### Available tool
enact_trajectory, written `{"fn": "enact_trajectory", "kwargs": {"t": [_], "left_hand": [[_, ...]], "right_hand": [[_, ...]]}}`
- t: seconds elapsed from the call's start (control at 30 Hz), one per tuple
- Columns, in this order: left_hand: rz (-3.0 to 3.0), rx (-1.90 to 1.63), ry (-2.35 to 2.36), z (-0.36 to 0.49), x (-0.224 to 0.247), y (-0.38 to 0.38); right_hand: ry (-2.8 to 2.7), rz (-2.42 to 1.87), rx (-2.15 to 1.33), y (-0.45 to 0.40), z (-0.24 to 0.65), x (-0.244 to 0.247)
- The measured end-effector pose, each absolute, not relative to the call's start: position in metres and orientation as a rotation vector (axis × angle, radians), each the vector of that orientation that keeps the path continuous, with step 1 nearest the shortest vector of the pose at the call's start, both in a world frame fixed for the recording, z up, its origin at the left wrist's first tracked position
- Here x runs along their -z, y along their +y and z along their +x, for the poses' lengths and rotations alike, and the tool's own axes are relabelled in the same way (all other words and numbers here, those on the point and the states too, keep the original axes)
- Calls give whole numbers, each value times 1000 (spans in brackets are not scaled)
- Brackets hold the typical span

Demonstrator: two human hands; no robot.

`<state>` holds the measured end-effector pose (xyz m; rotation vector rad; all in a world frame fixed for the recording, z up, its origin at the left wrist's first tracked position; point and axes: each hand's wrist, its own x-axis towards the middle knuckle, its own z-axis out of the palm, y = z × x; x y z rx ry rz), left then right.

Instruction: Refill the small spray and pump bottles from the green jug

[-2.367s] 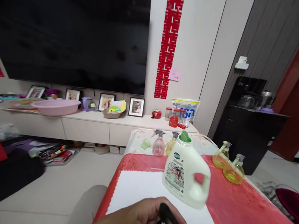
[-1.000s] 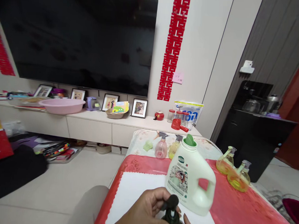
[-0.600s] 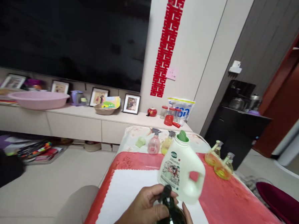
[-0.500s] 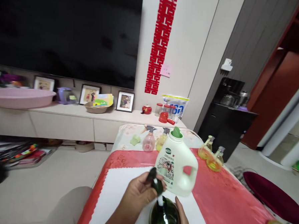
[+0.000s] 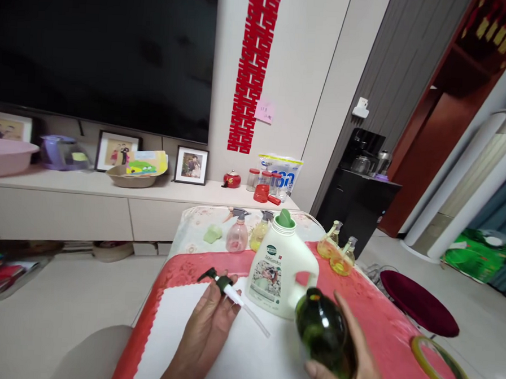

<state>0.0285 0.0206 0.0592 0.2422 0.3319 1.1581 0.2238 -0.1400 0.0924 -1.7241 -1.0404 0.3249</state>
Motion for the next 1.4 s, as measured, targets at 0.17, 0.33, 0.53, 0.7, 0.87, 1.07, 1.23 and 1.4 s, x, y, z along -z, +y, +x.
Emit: {"fn": "enact_trajectory", "kwargs": {"t": [0.17,0.33,0.53,0.7,0.87,1.07,1.23,1.4], "left_hand": [[367,-1043,336,37,-48,6],[357,-1015,370,38,-38,9],[316,-987,394,39,-37,9],[277,-975,420,38,-37,9],[239,-966,435,37,-38,10],[226,-952,443,38,-38,10],[230,-948,441,39,-38,10],[216,-943,457,38,-39,8]], "right_hand": [[-1298,-1762,-39,-99,261,-158],[-1513,-1847,321,-65,281,-203],[-1758,-1904,543,-41,294,-230],[-1902,-1961,603,-27,299,-241],[-2068,-1906,764,-18,300,-250],[-2178,-1880,885,-12,297,-259],[-2236,-1886,934,-9,290,-267],[-2296,-1888,986,-7,285,-276]]}}
